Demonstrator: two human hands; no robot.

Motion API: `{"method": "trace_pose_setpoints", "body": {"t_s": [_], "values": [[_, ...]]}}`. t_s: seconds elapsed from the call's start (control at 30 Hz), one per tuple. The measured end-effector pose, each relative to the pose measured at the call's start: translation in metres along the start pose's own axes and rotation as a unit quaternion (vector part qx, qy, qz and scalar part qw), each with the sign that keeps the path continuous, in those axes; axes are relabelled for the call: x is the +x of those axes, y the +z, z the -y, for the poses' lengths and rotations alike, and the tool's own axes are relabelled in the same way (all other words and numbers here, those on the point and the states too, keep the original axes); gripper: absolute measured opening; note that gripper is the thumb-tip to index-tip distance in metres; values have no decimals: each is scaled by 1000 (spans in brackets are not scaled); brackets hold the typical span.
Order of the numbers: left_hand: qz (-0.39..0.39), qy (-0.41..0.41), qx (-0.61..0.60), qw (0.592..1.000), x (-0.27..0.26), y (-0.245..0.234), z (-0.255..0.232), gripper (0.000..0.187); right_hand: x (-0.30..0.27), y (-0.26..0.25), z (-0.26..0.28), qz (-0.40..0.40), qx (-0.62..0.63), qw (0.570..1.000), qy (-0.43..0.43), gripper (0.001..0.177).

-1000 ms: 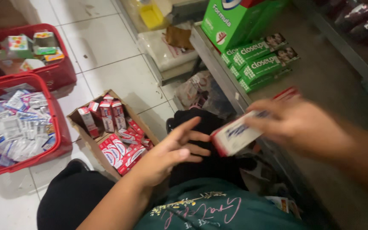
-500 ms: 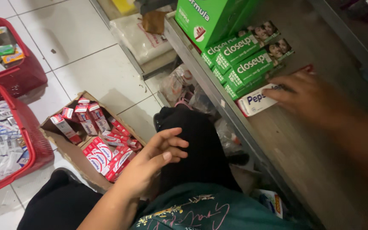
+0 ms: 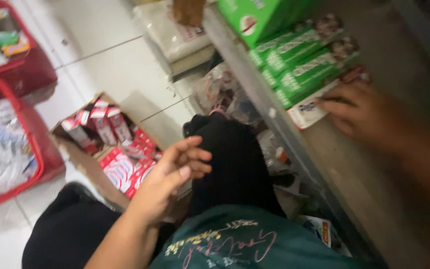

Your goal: The person sits on the floor and unpacks toothbrushes and toothpaste boxes from a cardboard box. They place the toothbrushes into a green display box and arrange the toothpaste boxes on a nearby shelf.

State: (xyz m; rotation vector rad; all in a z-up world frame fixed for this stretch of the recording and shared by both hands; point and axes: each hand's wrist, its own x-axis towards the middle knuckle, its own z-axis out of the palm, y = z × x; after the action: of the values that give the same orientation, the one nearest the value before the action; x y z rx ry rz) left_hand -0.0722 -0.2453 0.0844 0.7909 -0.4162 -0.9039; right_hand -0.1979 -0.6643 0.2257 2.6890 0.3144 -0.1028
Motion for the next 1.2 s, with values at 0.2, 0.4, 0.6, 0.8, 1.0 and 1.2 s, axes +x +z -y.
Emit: {"method": "trace_pose_setpoints", "body": {"t_s": [0.2, 0.4, 0.6, 0.8, 1.0, 1.2], "values": [[-144, 198, -97, 965, -46, -56, -23, 51, 58, -62, 54, -118, 121, 966, -196, 51], [-322, 384, -168, 849, -112, -117, -47, 33, 207, -101, 223, -111, 121, 921, -354, 38], [-422, 419, -200, 779, -152, -162, -50, 30, 358, 22, 351, 73, 94, 957, -265, 40], [-459, 402, -281, 741, -166, -181, -58, 26, 469, 222, 392, 40, 236, 955, -176, 57], [-436, 377, -342, 742, -170, -174, -69, 25, 489, 313, 423, -51, 210, 974, -75, 37], [-432, 372, -340, 748, -167, -182, -68, 27, 483, 259, 436, 63, 229, 969, -67, 22]]}}
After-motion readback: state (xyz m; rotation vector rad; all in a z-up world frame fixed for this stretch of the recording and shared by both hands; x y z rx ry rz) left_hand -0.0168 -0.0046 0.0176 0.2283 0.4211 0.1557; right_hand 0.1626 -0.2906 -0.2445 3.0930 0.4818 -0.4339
